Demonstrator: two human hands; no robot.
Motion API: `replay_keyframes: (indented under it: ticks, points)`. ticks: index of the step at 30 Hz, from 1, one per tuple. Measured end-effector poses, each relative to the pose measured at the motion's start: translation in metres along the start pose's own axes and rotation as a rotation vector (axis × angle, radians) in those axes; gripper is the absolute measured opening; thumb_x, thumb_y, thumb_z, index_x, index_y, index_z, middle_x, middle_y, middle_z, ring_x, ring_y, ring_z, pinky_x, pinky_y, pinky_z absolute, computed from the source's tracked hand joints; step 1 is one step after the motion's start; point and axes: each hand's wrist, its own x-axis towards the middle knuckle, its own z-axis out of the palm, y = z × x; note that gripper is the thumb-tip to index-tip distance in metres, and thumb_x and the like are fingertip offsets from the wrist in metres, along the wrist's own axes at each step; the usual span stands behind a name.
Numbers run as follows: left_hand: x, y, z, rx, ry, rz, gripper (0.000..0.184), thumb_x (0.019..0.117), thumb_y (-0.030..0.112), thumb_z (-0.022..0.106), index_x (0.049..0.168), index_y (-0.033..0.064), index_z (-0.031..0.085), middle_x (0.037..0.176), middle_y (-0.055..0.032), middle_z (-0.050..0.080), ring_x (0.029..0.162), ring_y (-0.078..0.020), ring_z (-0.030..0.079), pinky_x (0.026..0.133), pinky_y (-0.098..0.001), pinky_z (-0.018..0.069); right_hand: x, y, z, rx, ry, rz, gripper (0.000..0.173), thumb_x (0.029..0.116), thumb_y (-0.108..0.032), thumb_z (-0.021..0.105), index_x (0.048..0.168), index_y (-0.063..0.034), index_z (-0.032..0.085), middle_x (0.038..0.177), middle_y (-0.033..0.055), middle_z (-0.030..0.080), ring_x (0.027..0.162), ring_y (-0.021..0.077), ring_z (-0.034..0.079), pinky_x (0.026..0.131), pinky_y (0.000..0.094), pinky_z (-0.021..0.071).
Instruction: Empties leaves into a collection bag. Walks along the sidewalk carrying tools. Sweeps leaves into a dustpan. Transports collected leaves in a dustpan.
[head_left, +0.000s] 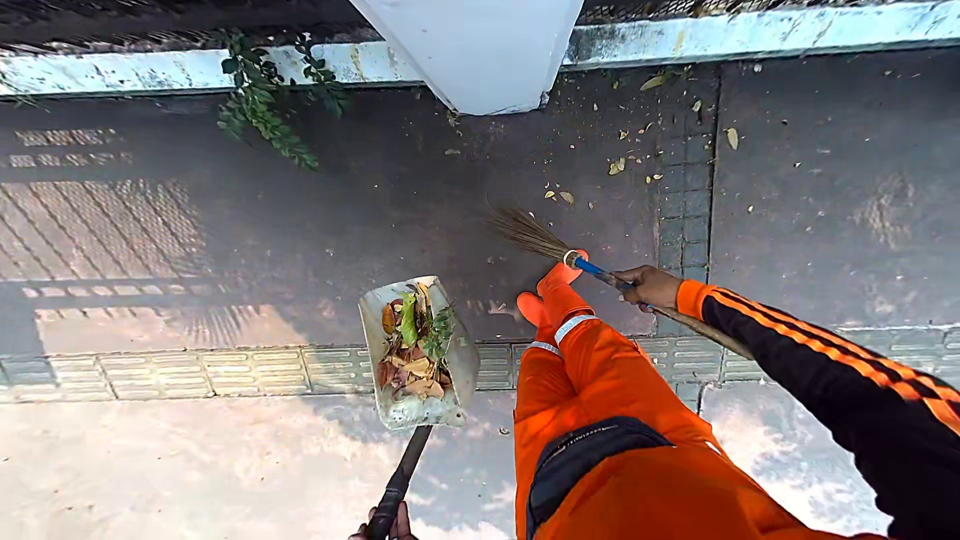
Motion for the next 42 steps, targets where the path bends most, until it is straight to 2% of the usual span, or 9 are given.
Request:
replay_keyframes:
  ticks: [5,10,14,18,22,29,35,38,42]
  points:
    - [-0.007,0.002,-0.007,0.028,0.015,0.052,0.032,0.112,0.036,0.04,0.13,0.0114,0.052,0.115,-0.0079,0.062,0.101,-0.0224,0.066,0.084,-0.0441,0.058,0.097,0.092,-0.081,0.117,0.347,0.051,0.036,0.0963,-0.01,0.065,0.132,-0.0138,0.067,0.078,0.0122,0.065,0.051,0.0168,0.057,0.045,0.0339,0.0505]
    - [-0.005,0.001,-0.007,0.04,-0.035,0.086,0.031,0.1122,0.036,0.039,0.128,0.0126,0.054,0.114,-0.0059,0.063,0.101,-0.0212,0.066,0.084,-0.0438,0.058,0.006,0.077,-0.08,0.154,0.547,0.066,0.046,0.0997,-0.014,0.064,0.145,-0.0191,0.059,0.086,0.0167,0.065,0.055,0.0224,0.058,0.05,0.0406,0.052]
    - [-0.01,0.004,0.013,0.039,-0.087,0.118,0.03,0.1117,0.035,0.042,0.127,0.0129,0.054,0.114,-0.0059,0.063,0.101,-0.0209,0.066,0.084,-0.0433,0.0589,-0.024,0.071,-0.019,0.159,0.464,-0.118,0.055,0.0996,-0.012,0.064,0.152,-0.0185,0.051,0.086,0.0201,0.067,0.052,0.0238,0.058,0.049,0.0411,0.0526]
    - [-0.03,0.005,0.049,0.077,-0.124,0.162,0.028,0.1111,0.035,0.043,0.124,0.0128,0.055,0.11,-0.0054,0.063,0.097,-0.0203,0.066,0.081,-0.0421,0.0587,0.05,0.05,-0.005,0.066,0.202,-0.183,0.053,0.0989,-0.019,0.068,0.15,-0.0239,0.054,0.088,0.0139,0.068,0.058,0.021,0.059,0.055,0.0391,0.0527]
    - [-0.071,0.002,0.088,0.107,-0.136,0.21,0.028,0.1108,0.033,0.044,0.127,0.0133,0.054,0.114,-0.006,0.062,0.101,-0.0209,0.065,0.084,-0.0436,0.0576,0.149,0.063,-0.098,0.21,0.302,-0.118,0.039,0.0946,-0.019,0.069,0.134,-0.0192,0.067,0.085,0.0117,0.07,0.059,0.0205,0.063,0.054,0.0403,0.0557]
    - [-0.184,-0.004,0.177,0.17,-0.13,0.204,0.029,0.1119,0.033,0.04,0.128,0.0123,0.052,0.115,-0.0069,0.061,0.101,-0.0209,0.064,0.084,-0.0428,0.0574,0.014,0.089,-0.191,0.601,0.377,-0.135,0.056,0.1022,-0.014,0.062,0.156,-0.0187,0.045,0.081,0.0127,0.061,0.049,0.0163,0.051,0.044,0.0318,0.0463]
    - [-0.236,-0.036,0.262,0.225,-0.234,0.235,0.027,0.1108,0.029,0.044,0.128,0.0104,0.053,0.118,-0.008,0.062,0.104,-0.023,0.065,0.085,-0.0446,0.0584,0.101,0.055,-0.267,0.559,0.226,-0.178,0.053,0.0994,-0.018,0.067,0.15,-0.0213,0.054,0.093,0.0132,0.067,0.059,0.0188,0.056,0.051,0.0355,0.0495]
    - [-0.273,-0.037,0.295,0.258,-0.243,0.25,0.025,0.1105,0.025,0.044,0.127,0.0087,0.053,0.116,-0.0099,0.062,0.101,-0.0242,0.065,0.083,-0.046,0.0583,0.106,0.11,-0.317,0.69,0.34,-0.116,0.052,0.0998,-0.019,0.065,0.15,-0.0207,0.053,0.092,0.0131,0.067,0.057,0.0185,0.057,0.049,0.0361,0.0507]
    - [-0.299,-0.034,0.326,0.275,-0.299,0.252,0.026,0.1104,0.025,0.044,0.126,0.0072,0.053,0.116,-0.011,0.063,0.101,-0.0261,0.067,0.084,-0.0472,0.0592,0.002,0.177,-0.312,0.65,0.361,-0.106,0.06,0.1028,-0.016,0.061,0.159,-0.0249,0.041,0.087,0.0154,0.064,0.049,0.0185,0.052,0.044,0.0351,0.0475]
